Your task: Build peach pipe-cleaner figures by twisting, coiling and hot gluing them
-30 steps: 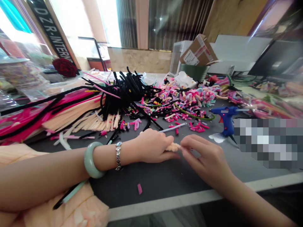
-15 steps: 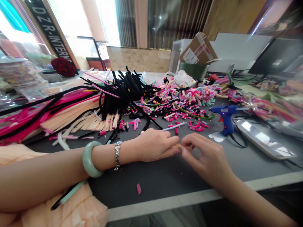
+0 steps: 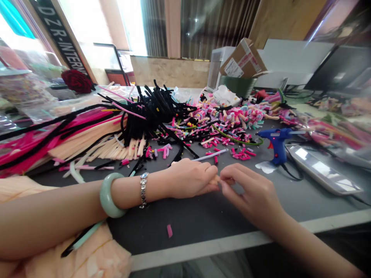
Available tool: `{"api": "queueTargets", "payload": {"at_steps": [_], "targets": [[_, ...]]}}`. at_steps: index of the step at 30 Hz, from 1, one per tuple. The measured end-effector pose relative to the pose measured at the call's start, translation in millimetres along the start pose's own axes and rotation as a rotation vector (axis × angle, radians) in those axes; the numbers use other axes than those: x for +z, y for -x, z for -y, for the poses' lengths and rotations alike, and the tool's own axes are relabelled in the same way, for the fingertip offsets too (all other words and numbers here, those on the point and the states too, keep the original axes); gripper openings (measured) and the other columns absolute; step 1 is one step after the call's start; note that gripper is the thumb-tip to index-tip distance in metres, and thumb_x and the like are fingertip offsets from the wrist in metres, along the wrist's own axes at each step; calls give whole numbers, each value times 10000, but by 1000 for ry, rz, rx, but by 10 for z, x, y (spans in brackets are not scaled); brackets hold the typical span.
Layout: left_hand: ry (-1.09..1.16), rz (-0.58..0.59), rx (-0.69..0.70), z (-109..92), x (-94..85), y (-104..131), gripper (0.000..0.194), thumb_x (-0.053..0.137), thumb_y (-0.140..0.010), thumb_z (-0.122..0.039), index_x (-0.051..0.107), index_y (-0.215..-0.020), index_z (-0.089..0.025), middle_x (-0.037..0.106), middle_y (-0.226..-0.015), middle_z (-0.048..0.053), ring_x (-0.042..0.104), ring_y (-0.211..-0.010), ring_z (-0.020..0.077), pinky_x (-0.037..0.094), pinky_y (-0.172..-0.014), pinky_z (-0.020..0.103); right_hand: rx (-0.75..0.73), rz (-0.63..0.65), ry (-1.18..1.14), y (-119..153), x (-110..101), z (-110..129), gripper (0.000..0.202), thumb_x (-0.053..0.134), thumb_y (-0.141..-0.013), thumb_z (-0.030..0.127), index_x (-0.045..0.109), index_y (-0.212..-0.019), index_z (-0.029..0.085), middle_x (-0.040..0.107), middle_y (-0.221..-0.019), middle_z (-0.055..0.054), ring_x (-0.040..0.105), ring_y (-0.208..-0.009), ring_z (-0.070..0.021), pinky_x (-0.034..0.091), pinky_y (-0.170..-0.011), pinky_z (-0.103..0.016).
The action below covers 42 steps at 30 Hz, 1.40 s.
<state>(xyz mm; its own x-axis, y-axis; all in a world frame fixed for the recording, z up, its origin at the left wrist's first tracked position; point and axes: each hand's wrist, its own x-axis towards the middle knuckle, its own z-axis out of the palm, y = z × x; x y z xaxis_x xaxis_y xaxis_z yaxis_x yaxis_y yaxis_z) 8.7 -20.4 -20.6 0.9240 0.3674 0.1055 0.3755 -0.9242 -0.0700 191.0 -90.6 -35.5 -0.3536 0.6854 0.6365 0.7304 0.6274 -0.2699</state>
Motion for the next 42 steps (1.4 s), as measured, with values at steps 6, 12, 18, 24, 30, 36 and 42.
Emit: {"api": "queueTargets", "payload": {"at_steps": [6,12,18,24,30,36,42], "targets": [[-51,17,-7,-8,13,-19,351,319,-964,-457,487,-885,-160,633,-825,39,653,-687,198,429,-493,250,-50,31,21,13,13,-27,100,505,-862,106,515,-809,191,591,-773,-15,539,-691,-119,411,-638,-235],[-101,-29,4,-7,55,-18,361,298,-972,-438,501,-877,-154,624,-764,42,637,-614,174,438,-486,233,-53,20,65,-5,17,-15,97,497,-863,108,526,-817,189,604,-757,-16,550,-683,-127,419,-630,-239],[-127,-61,33,-19,58,-13,369,259,-982,-398,503,-863,-149,619,-741,54,628,-574,195,450,-454,274,-58,44,113,-10,6,9,114,478,-861,108,534,-813,194,613,-752,-23,564,-690,-137,434,-634,-245],[-145,-65,48,-42,65,-4,371,235,-985,-384,496,-874,-145,615,-730,58,636,-588,201,456,-453,277,-84,42,123,-14,14,3,117,481,-855,101,543,-809,190,625,-766,-31,568,-696,-141,441,-641,-249],[-166,-56,56,-40,72,0,378,215,-985,-375,489,-864,-146,607,-719,54,635,-578,209,451,-442,284,-103,33,149,-18,16,12,105,495,-847,102,545,-798,180,632,-759,-34,576,-682,-142,440,-630,-247],[-154,-69,54,-46,89,2,371,216,-986,-369,487,-866,-147,609,-709,47,636,-569,215,453,-437,290,-106,24,166,-33,13,10,118,476,-853,111,541,-791,188,634,-741,-29,576,-663,-134,441,-619,-239],[-81,-75,-9,-68,59,10,335,253,-982,-379,477,-878,-152,616,-735,40,632,-578,186,455,-480,260,-33,6,90,-18,2,4,99,489,-852,111,533,-820,194,594,-724,-7,563,-654,-124,434,-615,-232]]}}
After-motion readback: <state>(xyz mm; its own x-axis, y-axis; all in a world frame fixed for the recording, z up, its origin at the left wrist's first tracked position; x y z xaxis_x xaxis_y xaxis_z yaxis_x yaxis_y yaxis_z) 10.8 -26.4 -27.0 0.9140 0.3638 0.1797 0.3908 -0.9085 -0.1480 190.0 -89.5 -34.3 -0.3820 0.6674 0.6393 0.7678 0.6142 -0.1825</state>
